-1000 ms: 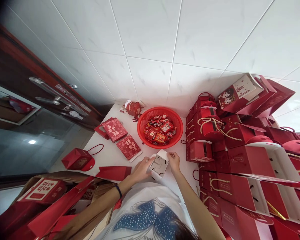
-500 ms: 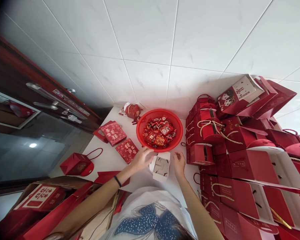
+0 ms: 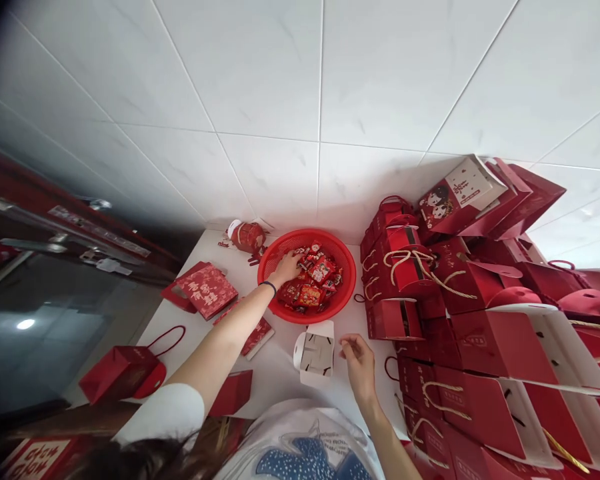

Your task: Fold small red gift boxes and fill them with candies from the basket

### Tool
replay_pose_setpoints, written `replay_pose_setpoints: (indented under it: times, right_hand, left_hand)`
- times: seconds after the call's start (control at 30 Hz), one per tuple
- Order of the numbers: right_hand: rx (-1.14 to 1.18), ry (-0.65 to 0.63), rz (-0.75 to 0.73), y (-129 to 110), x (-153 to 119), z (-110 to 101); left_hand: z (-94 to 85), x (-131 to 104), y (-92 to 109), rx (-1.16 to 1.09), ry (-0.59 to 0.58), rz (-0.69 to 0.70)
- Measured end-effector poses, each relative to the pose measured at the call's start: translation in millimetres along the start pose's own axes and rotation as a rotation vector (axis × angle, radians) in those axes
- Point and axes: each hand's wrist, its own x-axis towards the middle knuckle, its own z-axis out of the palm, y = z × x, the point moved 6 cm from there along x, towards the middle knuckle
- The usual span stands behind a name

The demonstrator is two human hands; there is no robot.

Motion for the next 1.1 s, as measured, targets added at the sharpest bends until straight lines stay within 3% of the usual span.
replay_pose_setpoints:
  times: [0.13, 0.3, 0.4, 0.53, 0.67, 0.77, 0.83, 0.97, 1.1]
  right_hand:
    - [0.018, 0.036, 0.058, 6.3, -3.4, -7.6]
    - [0.021, 0.037, 0.138, 12.8, -5.5, -6.4]
    - [0.011, 0.008, 0.145, 11.7, -5.7, -0.1]
    - [0.003, -0.051, 0.132, 9.8, -3.0, 10.7]
    - [0.002, -0.086, 0.107, 4.9, 2.8, 19.0]
    - [0.010, -0.084, 0.069, -5.1, 9.6, 23.8]
    - [0.034, -0.095, 0.054, -13.3, 15.1, 29.5]
    - [0.154, -0.159, 0.112, -24.3, 25.2, 47.5]
    - [0.236, -0.232, 0.229, -22.7, 27.1, 62.1]
  left_hand:
    - [15.3, 22.8, -2.6, 0.031, -0.058, -0.077]
    - [24.3, 28.4, -8.8, 0.021, -0.059, -0.138]
    - [24.1, 23.2, -12.8, -0.014, -0.087, -0.093]
    - [20.2, 9.5, -19.1, -0.103, -0.208, 0.039]
    - [9.2, -13.3, -25.7, -0.219, -0.231, 0.101]
    - [1.4, -38.5, -20.8, -0.476, -0.190, 0.098]
    - [0.6, -60.0, -8.8, -0.659, -0.197, 0.108]
    - [11.1, -111.6, 31.2, -0.819, -0.274, 0.205]
    - [33.0, -158.2, 60.6, -0.578, -0.204, 0.329]
